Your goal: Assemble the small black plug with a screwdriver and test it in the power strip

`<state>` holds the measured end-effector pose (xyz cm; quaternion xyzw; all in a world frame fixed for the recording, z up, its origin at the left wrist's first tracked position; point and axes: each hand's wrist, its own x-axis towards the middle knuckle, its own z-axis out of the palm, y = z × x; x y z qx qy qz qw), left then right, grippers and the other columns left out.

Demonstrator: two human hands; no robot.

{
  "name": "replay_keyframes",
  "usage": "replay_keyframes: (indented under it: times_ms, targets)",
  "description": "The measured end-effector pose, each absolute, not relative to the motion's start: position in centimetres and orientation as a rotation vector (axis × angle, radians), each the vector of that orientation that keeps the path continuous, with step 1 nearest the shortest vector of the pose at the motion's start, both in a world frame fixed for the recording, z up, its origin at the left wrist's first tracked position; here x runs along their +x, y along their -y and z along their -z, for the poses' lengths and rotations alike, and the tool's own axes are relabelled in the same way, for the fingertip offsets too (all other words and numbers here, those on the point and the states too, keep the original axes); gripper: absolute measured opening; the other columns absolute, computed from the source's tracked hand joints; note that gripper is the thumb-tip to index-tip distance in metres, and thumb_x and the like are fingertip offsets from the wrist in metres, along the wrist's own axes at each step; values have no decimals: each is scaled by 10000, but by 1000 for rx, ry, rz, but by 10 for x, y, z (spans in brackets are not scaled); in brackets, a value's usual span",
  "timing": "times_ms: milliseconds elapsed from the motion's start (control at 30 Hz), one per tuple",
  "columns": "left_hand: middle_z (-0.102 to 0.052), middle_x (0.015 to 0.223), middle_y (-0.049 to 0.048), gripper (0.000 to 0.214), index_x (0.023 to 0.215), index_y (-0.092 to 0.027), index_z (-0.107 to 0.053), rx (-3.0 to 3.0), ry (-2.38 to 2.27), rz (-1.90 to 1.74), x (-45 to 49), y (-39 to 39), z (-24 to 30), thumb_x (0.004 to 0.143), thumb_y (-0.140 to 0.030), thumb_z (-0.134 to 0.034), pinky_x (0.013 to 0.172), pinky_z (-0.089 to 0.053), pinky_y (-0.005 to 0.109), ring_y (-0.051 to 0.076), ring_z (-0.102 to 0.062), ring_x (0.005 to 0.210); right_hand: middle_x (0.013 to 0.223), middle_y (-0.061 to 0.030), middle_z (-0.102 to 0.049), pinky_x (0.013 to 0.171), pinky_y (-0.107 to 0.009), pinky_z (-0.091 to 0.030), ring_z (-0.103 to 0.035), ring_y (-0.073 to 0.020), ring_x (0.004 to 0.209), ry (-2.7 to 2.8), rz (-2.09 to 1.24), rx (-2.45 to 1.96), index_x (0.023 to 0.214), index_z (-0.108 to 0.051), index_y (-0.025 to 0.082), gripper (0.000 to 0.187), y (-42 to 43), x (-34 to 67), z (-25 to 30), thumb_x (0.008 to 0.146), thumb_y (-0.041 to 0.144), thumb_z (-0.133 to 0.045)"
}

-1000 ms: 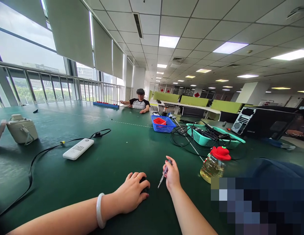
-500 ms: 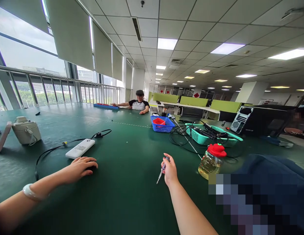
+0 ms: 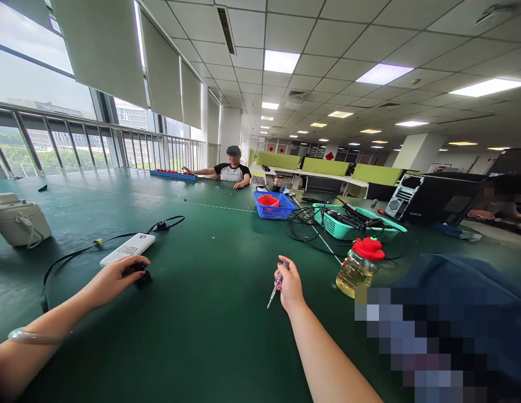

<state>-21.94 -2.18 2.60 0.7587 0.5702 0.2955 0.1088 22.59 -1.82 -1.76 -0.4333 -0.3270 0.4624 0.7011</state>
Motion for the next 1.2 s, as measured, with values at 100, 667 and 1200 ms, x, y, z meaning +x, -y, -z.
replay_keyframes:
  times_ms: [100,667,1200]
  targets:
    - [-691,1043,66,416,925,-213,-637,2193,-1654,-931,-223,20,-24,741,-575,-550,816,-509,330,236,-623,901,484,87,-476,382,-191,-224,-327,-67,387,731,-1039,-968,970,-588,233,414,18,227,18,616,369,-754]
    - [-706,1030,81,437,913,-224,-650,2029,-1823,-990,-229,23,-29,684,-577,-533,790,-524,355,251,-674,833,479,88,-480,384,-189,-246,-315,-64,389,755,-1052,-982,983,-581,231,425,23,226,15,619,366,-755]
    - [-740,974,76,551,1083,-239,-702,1997,-1890,-901,-236,21,-30,697,-608,-563,770,-517,359,268,-694,848,492,86,-468,387,-196,-236,-315,-67,388,762,-1053,-982,952,-591,231,395,24,225,11,622,371,-755]
